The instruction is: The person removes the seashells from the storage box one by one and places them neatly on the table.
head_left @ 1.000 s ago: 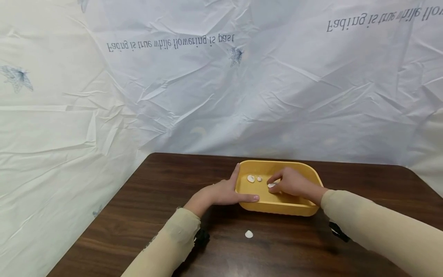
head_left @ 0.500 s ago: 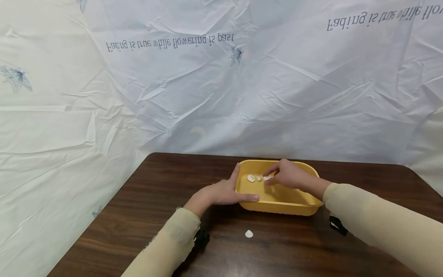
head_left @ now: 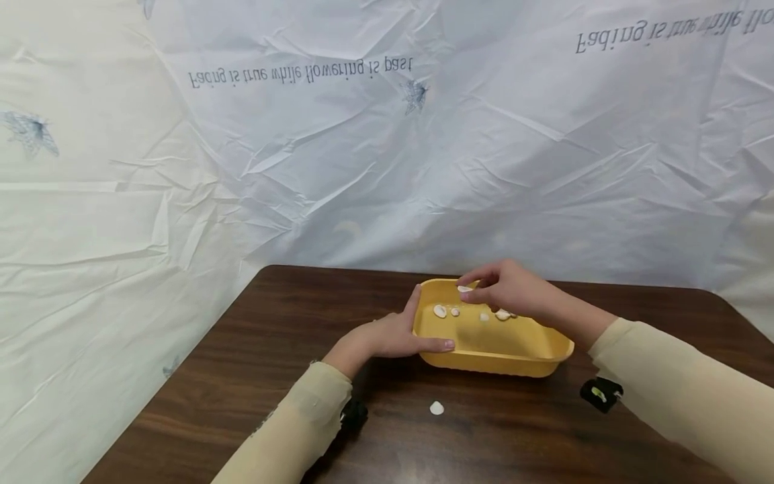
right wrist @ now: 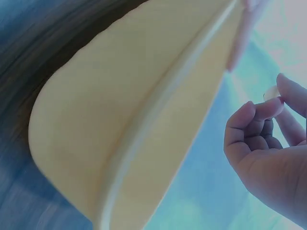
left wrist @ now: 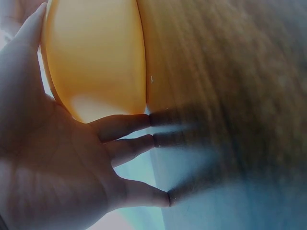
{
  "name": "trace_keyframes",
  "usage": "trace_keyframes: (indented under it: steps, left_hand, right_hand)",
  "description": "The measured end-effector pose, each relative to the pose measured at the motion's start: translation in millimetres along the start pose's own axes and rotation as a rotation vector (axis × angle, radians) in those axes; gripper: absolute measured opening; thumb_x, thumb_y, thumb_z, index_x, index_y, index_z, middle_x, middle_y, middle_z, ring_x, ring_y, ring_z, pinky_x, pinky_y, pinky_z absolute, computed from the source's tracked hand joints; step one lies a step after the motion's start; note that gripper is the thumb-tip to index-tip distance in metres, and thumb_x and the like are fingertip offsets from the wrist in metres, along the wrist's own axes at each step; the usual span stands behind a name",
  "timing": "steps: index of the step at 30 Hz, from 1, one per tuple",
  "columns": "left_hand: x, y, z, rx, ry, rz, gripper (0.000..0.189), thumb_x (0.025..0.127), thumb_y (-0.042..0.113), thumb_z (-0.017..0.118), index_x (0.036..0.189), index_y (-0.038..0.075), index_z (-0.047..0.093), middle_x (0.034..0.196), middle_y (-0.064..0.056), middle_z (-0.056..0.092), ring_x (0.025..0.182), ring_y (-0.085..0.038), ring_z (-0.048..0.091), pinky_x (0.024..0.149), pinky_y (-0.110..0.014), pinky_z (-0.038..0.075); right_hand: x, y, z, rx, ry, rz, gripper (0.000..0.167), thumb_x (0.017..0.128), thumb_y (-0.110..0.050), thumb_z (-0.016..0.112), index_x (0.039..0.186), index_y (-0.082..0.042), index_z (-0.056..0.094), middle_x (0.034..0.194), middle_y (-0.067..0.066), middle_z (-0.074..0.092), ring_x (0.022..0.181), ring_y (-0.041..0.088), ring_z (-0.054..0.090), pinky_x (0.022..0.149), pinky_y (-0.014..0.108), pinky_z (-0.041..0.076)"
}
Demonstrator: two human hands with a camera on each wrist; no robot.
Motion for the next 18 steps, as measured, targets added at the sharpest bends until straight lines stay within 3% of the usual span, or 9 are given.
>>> trace_keyframes:
  steps: [7,14,18]
  left_hand:
    - [0.0,-0.9,-1.0,0.013,0.012,-0.018,0.134,0.083,0.084,0.068,0.168,0.034,-0.023,0.152,-0.022,0.057,0.119,-0.023,0.063,0.104,-0.044,0.051]
    - [1.2,-1.0,-0.3,0.014,0.022,-0.028,0.133,0.084,0.082,0.069,0.169,0.032,-0.02,0.15,-0.021,0.059,0.118,-0.025,0.061,0.106,-0.044,0.05]
    - [1.1,-0.6,0.0,0.013,0.027,-0.03,0.133,0.084,0.08,0.07,0.17,0.03,-0.019,0.139,-0.019,0.064,0.113,-0.024,0.061,0.103,-0.042,0.049]
  right_hand:
    - [-14.7,-7,9,0.016,-0.014,-0.033,0.036,0.102,-0.031,0.074,0.13,-0.009,0.073,0.069,0.002,0.057,0.07,0.021,0.055,0.068,0.037,0.047]
    - [-24.5,1,21,0.064,-0.045,-0.014,0.034,0.1,-0.024,0.075,0.126,-0.003,0.069,0.088,0.003,0.074,0.075,0.02,0.064,0.073,0.037,0.055]
    - [-28.9,4,23,0.106,-0.053,-0.004,0.036,0.096,-0.021,0.078,0.124,0.0,0.066,0.082,0.002,0.075,0.074,0.019,0.067,0.077,0.038,0.059]
Point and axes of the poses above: each hand's wrist, its own x-axis towards the middle knuckle, its own z-axis out of the palm, y = z × x, the point moved 9 cm from there along x, towards the middle knuckle
